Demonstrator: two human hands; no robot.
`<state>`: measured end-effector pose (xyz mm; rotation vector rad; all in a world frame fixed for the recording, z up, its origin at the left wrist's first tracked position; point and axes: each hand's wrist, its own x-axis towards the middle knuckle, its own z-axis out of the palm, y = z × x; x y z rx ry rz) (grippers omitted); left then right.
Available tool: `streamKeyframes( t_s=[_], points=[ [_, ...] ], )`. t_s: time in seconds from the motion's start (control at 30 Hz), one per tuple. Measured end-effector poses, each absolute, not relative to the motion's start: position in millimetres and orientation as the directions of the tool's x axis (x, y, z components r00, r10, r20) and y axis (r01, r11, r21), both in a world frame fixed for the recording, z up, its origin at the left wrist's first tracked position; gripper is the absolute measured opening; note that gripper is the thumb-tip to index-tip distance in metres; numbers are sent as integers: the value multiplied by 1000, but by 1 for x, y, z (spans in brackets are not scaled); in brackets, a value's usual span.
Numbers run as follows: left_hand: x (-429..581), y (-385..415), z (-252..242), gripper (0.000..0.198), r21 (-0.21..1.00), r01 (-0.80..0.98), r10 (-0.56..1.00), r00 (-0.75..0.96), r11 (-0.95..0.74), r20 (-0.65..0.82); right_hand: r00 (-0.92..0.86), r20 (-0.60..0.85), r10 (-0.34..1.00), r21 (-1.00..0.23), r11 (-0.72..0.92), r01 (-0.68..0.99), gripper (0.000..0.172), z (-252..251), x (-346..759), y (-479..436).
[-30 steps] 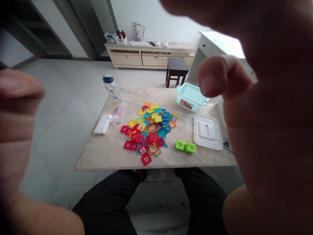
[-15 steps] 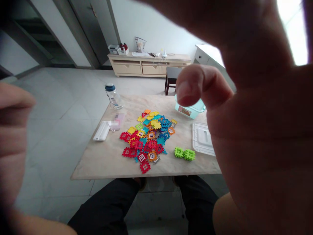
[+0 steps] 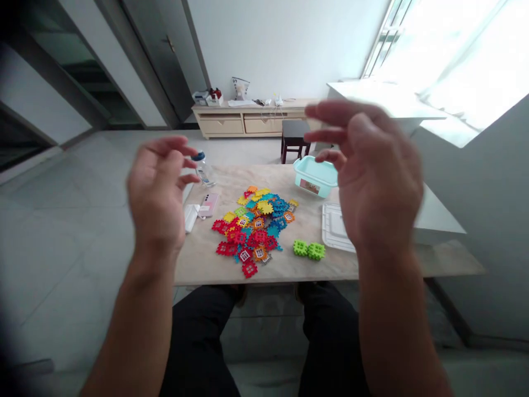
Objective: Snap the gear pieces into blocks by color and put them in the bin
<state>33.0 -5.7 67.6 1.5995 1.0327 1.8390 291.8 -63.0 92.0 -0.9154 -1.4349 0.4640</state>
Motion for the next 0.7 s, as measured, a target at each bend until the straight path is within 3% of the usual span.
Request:
streamKeyframes(
  t_s=[0.07,0.17,0.23,0.3,0.4,0.57,0.7],
  points=[
    [36,19,28,20,848,340,875,-123,-405,468,199,503,841,-863,474,175,32,44,296,-35],
    [36,33,-28,28,686,701,962,-1,-194,273,291,262,920,-935,167,312,30,-50,303,0],
    [35,26,-51,33,412,898,987,131,-156,89,221,173,960,-893,58,447,30,-105,305,9],
    [34,15,-59,35,207,960,958,228,-190,-175,105,82,991,-823,8,568,26,-141,302,10],
    [29,2,-58,36,161,962,855,271,-222,-442,-6,56,998,-669,42,742,24,-161,290,9],
    [11,0,-56,42,139,974,874,224,-181,-432,-210,-19,978,-365,189,912,32,-164,252,42],
    [-9,3,-61,44,83,989,904,148,-125,-402,-258,-81,963,-263,229,937,38,-171,209,95]
  ],
)
